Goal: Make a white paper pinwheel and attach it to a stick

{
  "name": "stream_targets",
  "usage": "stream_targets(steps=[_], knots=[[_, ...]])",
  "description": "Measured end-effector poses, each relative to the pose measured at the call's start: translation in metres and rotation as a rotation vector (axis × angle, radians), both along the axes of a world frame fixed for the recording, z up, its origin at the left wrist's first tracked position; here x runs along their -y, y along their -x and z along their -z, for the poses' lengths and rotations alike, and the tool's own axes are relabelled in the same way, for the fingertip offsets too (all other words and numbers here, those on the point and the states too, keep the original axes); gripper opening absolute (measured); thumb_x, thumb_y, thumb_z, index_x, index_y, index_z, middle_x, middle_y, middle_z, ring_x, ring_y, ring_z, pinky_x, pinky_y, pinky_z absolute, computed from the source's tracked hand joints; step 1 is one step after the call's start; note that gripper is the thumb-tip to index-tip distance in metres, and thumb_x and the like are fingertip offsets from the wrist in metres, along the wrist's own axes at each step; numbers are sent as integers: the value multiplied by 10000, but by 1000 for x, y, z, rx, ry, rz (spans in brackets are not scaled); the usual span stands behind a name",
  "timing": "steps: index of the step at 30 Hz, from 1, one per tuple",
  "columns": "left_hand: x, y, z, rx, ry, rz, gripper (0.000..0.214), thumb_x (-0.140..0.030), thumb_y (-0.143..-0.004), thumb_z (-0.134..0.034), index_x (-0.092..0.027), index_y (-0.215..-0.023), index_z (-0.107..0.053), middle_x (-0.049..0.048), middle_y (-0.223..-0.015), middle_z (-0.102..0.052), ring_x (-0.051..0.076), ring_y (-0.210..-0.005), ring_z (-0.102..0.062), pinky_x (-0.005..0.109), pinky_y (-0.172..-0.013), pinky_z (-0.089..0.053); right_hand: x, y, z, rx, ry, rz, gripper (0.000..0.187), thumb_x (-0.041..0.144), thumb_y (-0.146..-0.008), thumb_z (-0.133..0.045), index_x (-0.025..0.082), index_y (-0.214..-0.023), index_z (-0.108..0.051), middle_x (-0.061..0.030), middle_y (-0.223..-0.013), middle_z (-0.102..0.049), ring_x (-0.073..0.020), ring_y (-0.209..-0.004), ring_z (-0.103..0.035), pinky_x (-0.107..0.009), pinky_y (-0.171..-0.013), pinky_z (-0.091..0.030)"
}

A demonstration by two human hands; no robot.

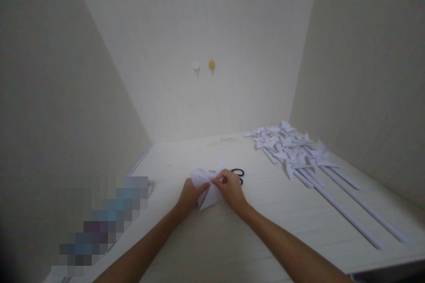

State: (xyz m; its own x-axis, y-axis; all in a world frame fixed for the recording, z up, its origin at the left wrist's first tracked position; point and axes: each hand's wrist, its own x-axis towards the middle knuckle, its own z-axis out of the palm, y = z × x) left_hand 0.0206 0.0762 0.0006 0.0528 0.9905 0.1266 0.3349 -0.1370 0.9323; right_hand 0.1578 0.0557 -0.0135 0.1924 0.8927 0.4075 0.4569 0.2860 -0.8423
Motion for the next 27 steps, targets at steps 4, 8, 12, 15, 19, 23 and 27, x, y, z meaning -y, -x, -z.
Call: stream_targets(steps=[4, 8, 12, 15, 19, 23, 27], knots=[[0, 0, 0, 0, -5, 74, 149, -253, -516, -625, -123, -521, -552, 1, -479, -544, 117, -457, -479, 203, -418, -355, 2, 1, -2, 18, -32, 19, 140, 255, -616, -597, 160, -535, -534, 31, -472, -441, -101, -462, -391, -215, -455, -289], [-2, 1, 3, -11, -11, 63, 156, -256, -517, -625, -115, -554, -570, 16, -516, -566, 133, -499, -505, 213, -443, -372, 2, 1, -2, 39, -32, 27, 139, 259, -621, -598, 156, -542, -545, 25, -484, -465, -103, -470, -407, -212, -458, -298], [-3, 2, 5, 1, -10, 85, 182, -267, -519, -623, -107, -597, -585, 28, -557, -584, 152, -541, -526, 235, -486, -392, 1, 2, -1, 66, -27, 48, 131, 242, -630, -593, 148, -551, -547, 20, -494, -482, -106, -475, -424, -211, -461, -304], [-4, 2, 5, 31, -5, 39, 189, -254, -492, -643, -110, -598, -583, 29, -569, -585, 157, -557, -526, 240, -495, -394, 2, 3, -2, 96, -58, 63, 131, 235, -627, -598, 148, -546, -544, 13, -505, -500, -111, -486, -440, -214, -473, -318], [-2, 1, 4, 100, 20, -45, 187, -220, -451, -667, -116, -571, -567, 18, -547, -572, 156, -550, -521, 235, -479, -391, 4, 5, -4, 99, -105, 61, 130, 212, -634, -592, 152, -537, -528, 1, -532, -529, -117, -509, -465, -218, -497, -345], [-2, 0, 3, 147, 56, 19, 161, -226, -481, -653, -108, -548, -567, 14, -519, -567, 149, -517, -515, 230, -450, -382, 5, 6, -5, 105, -143, 54, 138, 199, -637, -587, 160, -531, -509, 5, -531, -520, -115, -507, -461, -221, -498, -349], [-3, 1, 3, 120, 13, -51, 172, -205, -441, -681, -117, -530, -563, 14, -509, -571, 153, -521, -520, 224, -440, -376, 3, 5, -3, 84, -147, 41, 133, 202, -627, -592, 166, -542, -496, 12, -537, -500, -115, -512, -456, -229, -505, -352]])
